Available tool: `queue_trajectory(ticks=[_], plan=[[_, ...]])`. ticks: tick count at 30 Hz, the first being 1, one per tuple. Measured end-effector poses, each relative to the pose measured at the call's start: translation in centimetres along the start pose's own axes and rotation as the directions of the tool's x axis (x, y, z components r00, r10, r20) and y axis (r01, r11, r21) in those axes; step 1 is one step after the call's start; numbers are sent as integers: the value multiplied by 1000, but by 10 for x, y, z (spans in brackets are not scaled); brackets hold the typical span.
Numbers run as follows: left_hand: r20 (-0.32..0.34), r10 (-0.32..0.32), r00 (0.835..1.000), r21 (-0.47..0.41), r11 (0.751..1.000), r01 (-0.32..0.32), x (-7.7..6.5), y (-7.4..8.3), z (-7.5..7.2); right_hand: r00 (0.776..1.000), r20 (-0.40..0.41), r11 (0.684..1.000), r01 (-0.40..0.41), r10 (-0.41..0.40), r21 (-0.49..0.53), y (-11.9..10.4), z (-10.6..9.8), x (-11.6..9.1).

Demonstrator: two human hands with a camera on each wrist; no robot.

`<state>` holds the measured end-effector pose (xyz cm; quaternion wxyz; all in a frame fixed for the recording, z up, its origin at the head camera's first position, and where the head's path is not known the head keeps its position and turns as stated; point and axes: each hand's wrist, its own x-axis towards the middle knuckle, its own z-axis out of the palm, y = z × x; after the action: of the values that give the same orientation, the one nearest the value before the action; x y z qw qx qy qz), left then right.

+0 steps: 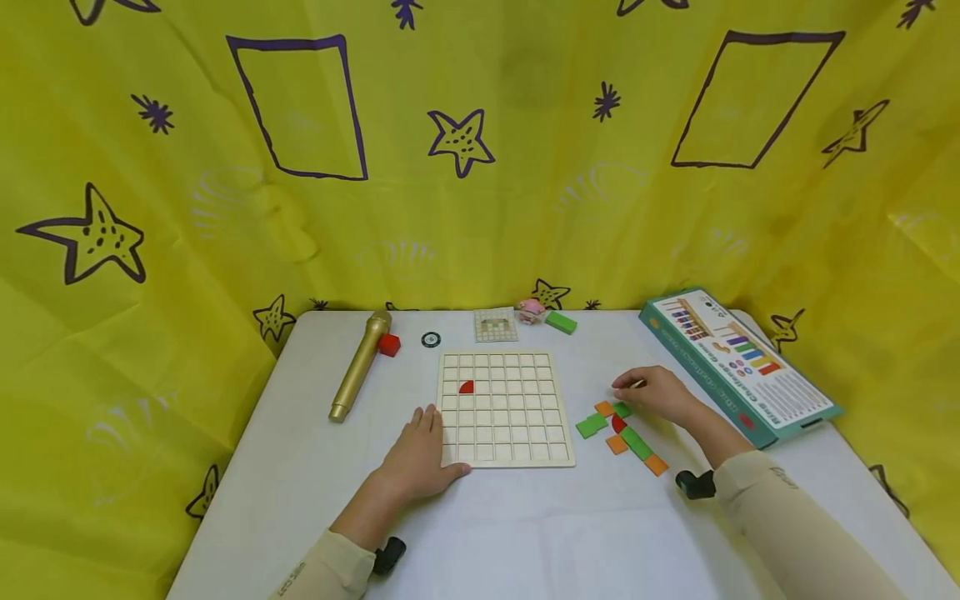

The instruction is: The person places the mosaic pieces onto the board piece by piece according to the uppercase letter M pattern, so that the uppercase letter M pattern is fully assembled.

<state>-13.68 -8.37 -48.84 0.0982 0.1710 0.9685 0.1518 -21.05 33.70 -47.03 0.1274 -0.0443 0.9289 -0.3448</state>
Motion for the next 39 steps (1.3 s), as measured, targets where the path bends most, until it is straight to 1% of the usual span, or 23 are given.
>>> queue_trajectory(ticks=[6, 9, 14, 25, 29, 32, 36, 39], plan=[[6, -7, 1000, 8, 1000, 7, 1, -1, 2, 1000, 1, 1000, 16, -16, 0, 12, -1, -6], [7, -6, 1000, 14, 1000, 5, 2, -1, 3, 1000, 19, 1000, 23, -23, 10, 15, -1, -9], [3, -3, 1000, 10, 1000, 3, 1, -1, 2, 997, 59, 999, 43, -45, 22, 15, 0, -12], [-6, -3, 1000, -17, 1000, 3, 0, 0, 0, 991, 100, 996, 85, -85, 8, 16, -1, -10], [-6, -6, 1000, -16, 1000, 5, 1, -2, 0, 991, 113, 997, 76, -78, 23, 15, -2, -7], [-1, -12, 1000, -17, 1000, 12, 1, -2, 1, 993, 111, 998, 44, -48, 36, 16, -1, -7], [5, -20, 1000, -14, 1000, 20, 1, -2, 3, 993, 107, 998, 42, -46, 43, 18, -1, -7], [9, -19, 1000, -6, 1000, 19, 2, -2, 3, 992, 116, 998, 55, -59, 42, 20, -2, -5]])
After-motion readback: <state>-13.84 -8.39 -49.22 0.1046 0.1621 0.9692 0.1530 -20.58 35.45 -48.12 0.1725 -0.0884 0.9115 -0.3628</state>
